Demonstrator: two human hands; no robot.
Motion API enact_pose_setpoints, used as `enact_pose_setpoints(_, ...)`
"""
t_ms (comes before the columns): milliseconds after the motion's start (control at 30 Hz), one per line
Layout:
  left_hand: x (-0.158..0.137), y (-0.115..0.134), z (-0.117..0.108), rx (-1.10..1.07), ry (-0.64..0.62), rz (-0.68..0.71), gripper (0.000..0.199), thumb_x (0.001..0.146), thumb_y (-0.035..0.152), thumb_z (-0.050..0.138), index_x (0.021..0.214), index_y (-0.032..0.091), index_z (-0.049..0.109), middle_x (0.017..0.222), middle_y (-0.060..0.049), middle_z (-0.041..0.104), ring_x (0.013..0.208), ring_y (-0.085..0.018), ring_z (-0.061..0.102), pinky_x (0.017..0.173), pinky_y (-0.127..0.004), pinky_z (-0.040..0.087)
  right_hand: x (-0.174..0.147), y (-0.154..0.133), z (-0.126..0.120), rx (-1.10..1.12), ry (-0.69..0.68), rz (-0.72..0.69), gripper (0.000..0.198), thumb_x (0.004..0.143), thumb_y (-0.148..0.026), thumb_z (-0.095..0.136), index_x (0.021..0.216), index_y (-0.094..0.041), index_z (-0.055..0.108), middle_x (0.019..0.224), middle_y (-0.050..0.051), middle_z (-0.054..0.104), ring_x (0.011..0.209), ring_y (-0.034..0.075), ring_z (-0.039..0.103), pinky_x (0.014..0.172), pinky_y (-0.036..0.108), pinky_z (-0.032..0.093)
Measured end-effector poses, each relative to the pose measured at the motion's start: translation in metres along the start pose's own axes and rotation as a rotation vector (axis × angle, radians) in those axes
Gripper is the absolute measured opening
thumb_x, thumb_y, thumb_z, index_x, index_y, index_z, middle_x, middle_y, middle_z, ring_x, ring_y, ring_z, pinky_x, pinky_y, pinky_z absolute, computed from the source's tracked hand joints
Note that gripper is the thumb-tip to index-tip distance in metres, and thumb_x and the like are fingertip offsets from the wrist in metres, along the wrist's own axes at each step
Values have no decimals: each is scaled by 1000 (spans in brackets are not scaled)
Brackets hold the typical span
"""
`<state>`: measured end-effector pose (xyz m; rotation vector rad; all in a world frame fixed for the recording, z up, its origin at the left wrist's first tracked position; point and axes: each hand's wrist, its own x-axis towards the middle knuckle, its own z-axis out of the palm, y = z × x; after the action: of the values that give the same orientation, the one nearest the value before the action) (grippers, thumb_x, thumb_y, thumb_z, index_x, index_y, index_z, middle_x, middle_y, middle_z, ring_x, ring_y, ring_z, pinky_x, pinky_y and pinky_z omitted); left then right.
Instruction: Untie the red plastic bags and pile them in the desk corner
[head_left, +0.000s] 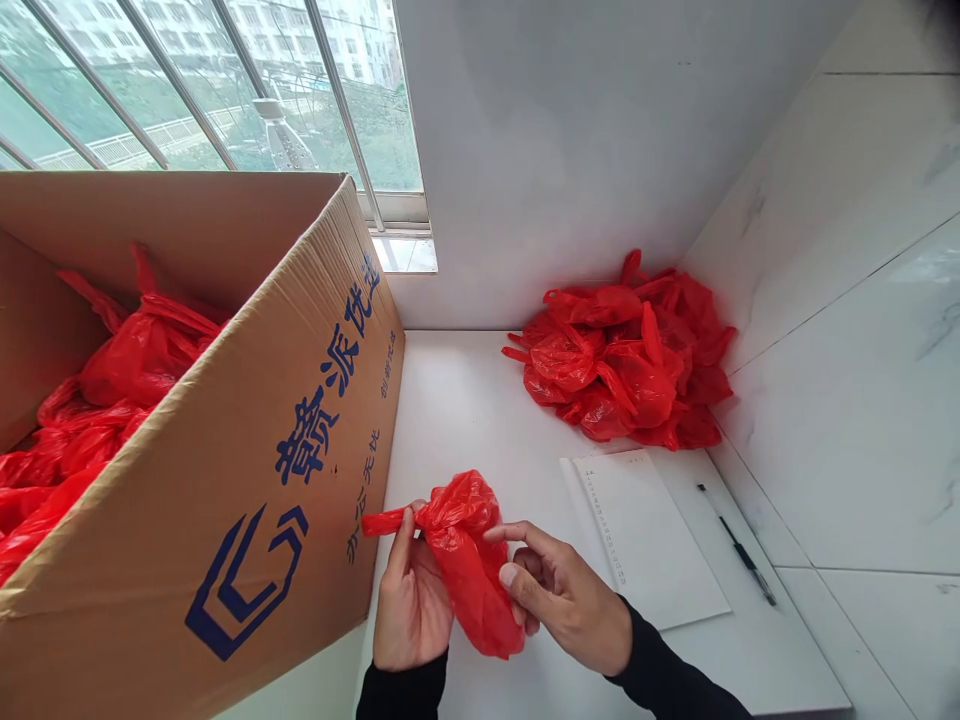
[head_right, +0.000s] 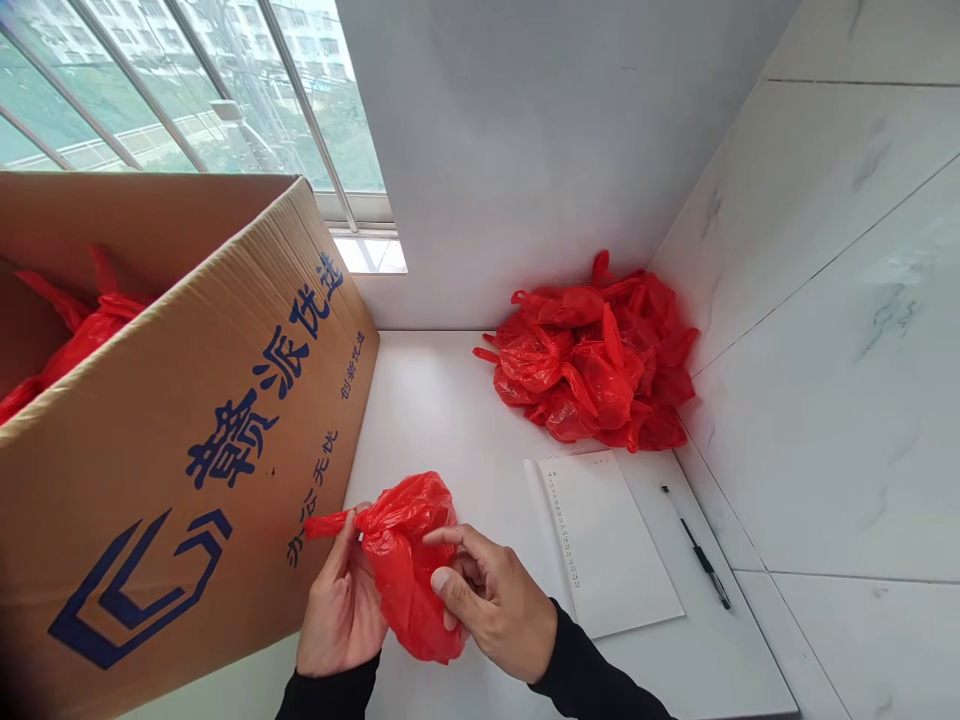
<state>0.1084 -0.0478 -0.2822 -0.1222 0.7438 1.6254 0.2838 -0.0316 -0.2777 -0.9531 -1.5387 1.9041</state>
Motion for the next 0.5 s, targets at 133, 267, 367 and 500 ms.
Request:
enact_pose_setpoints(133, 1, -3, -1, -16, 22, -19, 22, 95, 22, 53, 89, 19, 74, 82, -3, 76, 77, -14, 73, 90, -26, 56, 4, 0, 6, -196, 70, -55, 20, 88, -25, 62, 107, -24, 63, 62, -7, 51, 56, 11, 44, 58, 25, 39)
enact_pose_setpoints(267, -1, -10, -2, 65, -47, -41, 16, 90, 31, 62, 97, 21, 73, 85, -4, 75, 91, -23, 72, 92, -35, 56, 7, -5, 11, -255, 156, -116, 16, 83, -13, 57, 93, -23, 64, 70, -4, 56, 61, 13, 48, 60, 26, 42)
enact_pose_setpoints(367, -6, -17, 0, 139, -55, -40, 22, 87, 36, 66, 102, 22, 71, 94, -6, 74, 99, -26, 70, 92, -38, 56, 9, -8, 14, -352, 257, -250, 33, 81, -12, 58, 110, -27, 63, 89, 1, 61, 75, 17, 55, 71, 31, 48)
enact_pose_setpoints(500, -14, -25, 4, 363, -101, 10, 28, 80, 32, 75, 104, 22, 66, 110, -7, 71, 102, -27, 69, 90, -38, 56, 11, -6, 16, -450, 305, -355, 50, 82, -10, 57, 128, -31, 57, 106, 5, 59, 94, 23, 57, 84, 38, 51)
